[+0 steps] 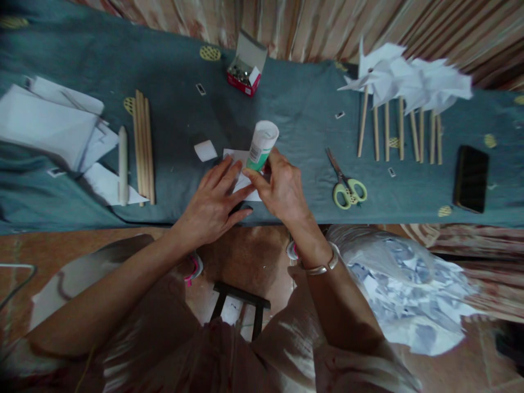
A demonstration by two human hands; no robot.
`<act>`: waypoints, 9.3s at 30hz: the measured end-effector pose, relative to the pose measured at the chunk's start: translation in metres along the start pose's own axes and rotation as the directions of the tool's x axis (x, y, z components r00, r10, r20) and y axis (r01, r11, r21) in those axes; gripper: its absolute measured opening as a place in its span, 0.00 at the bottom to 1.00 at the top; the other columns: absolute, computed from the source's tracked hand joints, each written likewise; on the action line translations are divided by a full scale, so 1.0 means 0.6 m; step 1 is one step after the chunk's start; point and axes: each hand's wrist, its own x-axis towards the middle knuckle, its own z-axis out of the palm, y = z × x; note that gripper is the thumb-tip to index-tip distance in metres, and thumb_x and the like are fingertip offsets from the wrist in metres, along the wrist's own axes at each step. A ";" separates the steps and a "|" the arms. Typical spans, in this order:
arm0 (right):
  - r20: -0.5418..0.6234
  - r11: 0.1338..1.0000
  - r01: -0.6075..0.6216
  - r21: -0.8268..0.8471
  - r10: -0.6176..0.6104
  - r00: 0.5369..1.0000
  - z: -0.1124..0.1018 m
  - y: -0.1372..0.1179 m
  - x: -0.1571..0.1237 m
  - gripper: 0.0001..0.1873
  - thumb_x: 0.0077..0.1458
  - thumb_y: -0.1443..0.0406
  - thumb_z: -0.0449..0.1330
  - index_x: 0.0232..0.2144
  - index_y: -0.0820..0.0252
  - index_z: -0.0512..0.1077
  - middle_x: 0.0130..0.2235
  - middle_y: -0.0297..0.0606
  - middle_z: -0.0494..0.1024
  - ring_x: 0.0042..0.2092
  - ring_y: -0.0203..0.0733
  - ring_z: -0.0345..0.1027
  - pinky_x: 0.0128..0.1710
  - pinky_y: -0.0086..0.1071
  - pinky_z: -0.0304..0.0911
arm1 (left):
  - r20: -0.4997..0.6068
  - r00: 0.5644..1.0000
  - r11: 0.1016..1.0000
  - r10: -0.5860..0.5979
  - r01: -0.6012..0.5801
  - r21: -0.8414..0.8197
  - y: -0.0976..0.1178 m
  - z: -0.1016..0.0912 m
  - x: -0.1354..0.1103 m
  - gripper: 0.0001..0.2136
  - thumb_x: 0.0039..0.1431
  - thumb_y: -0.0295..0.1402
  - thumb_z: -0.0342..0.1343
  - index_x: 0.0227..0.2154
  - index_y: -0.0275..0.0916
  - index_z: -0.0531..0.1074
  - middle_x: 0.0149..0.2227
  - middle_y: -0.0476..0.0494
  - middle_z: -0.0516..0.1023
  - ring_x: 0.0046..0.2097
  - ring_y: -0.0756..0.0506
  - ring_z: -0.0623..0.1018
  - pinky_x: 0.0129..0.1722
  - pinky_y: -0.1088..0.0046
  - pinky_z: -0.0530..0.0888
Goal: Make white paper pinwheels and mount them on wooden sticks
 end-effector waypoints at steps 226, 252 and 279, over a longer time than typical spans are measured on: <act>0.031 0.957 0.002 0.290 -0.011 0.999 -0.017 0.036 -0.085 0.04 0.51 0.69 0.64 0.26 0.56 0.76 0.51 0.41 0.78 0.55 0.49 0.69 0.58 0.48 0.62 | -0.214 0.963 0.969 0.162 -0.197 -0.151 0.023 -0.006 -0.009 0.08 0.66 0.28 0.53 0.44 0.39 0.74 0.40 0.43 0.80 0.42 0.47 0.78 0.42 0.69 0.77; -0.020 0.972 0.034 0.234 -0.031 0.999 -0.009 0.034 -0.089 0.03 0.51 0.68 0.64 0.29 0.55 0.75 0.50 0.41 0.78 0.55 0.50 0.69 0.58 0.50 0.61 | -0.196 0.970 0.955 0.146 -0.190 -0.227 0.023 -0.004 -0.007 0.07 0.64 0.26 0.55 0.41 0.37 0.76 0.39 0.42 0.78 0.42 0.46 0.77 0.42 0.67 0.76; 0.039 0.983 0.137 0.122 -0.143 0.989 -0.002 0.031 -0.109 0.14 0.60 0.65 0.52 0.42 0.46 0.76 0.58 0.35 0.70 0.59 0.54 0.61 0.62 0.52 0.57 | -0.182 0.976 0.958 0.121 -0.163 -0.235 0.025 -0.005 -0.007 0.07 0.64 0.26 0.54 0.40 0.38 0.77 0.39 0.43 0.79 0.42 0.46 0.77 0.43 0.67 0.76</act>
